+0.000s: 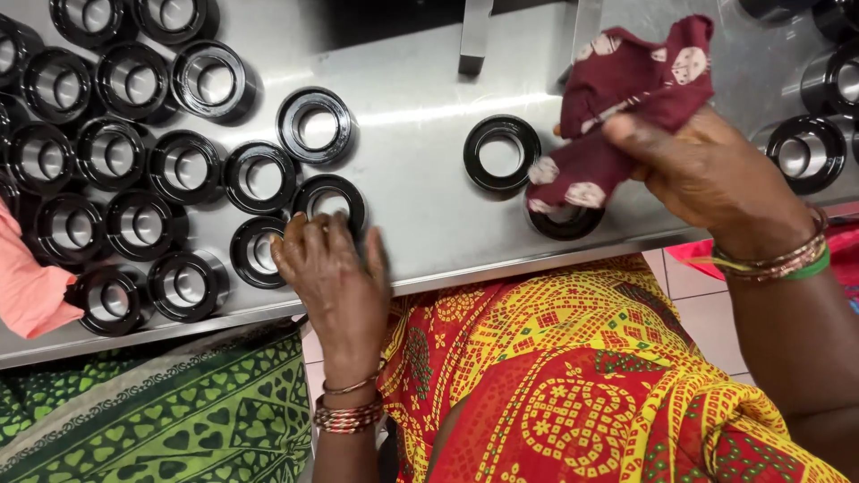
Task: Wiping and cleaning numerous black circular metal rings on a workstation table using a cloth.
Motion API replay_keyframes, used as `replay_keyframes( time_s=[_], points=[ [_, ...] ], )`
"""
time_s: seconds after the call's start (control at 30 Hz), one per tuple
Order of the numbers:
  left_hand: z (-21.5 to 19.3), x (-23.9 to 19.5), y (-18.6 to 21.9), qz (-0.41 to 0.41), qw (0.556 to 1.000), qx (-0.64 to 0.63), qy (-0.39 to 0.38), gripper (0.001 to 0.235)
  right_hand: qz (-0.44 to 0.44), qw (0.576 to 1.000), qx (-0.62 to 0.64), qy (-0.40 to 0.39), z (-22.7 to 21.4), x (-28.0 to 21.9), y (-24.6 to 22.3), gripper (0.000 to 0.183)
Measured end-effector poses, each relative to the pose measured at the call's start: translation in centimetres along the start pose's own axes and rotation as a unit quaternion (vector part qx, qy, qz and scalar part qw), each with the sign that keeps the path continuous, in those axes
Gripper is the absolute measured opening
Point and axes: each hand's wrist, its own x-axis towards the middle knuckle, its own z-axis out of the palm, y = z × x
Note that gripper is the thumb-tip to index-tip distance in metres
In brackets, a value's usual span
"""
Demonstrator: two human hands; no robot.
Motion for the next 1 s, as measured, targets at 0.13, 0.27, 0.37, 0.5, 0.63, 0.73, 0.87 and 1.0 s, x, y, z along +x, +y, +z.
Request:
replay_keyframes(
  time_s=[0.13,0.27,0.37,0.5,0.63,0.73,0.87,1.0],
  points=[
    [2.1,-0.9,-1.1,0.061,0.995,0.032,0.076,0.034,-0.011,0.969,-0.245,-0.037,0.2,0.9,0.5,0.036],
    [-1.1,-0.6,4.1,-0.078,0.933,-0.339,-0.088,0.039,-0.066,0.942,-0.318,-0.083,5.0,0.6,0.0,0.059],
    [-3.0,-0.6,7.5,-0.142,0.790,-0.577,-0.148,0.036,-0.210,0.878,-0.399,-0.158,8.6,0.6,0.1,0.068],
    [-2.7,-1.0,9.4,0.158,0.888,-0.425,0.076,0.042,-0.453,0.717,-0.527,-0.051,9.1,1.2,2.0,0.058],
    [-1.3,-2.2,9.8,0.093,0.869,-0.480,0.070,0.038,-0.238,0.946,-0.101,-0.197,7.4,3.6,6.4,0.031],
    [-1.3,-2.7,9.5,0.104,0.843,-0.523,0.072,0.033,0.065,0.965,0.086,-0.238,6.4,4.5,8.0,0.042],
    [-2.4,-1.8,9.2,0.099,0.856,-0.506,0.048,0.033,-0.075,0.957,-0.197,-0.199,6.9,3.5,4.9,0.034],
    [-2.9,-1.4,9.8,0.019,0.843,-0.537,-0.022,0.030,-0.351,0.785,-0.501,-0.101,7.2,2.5,3.5,0.056]
  ],
)
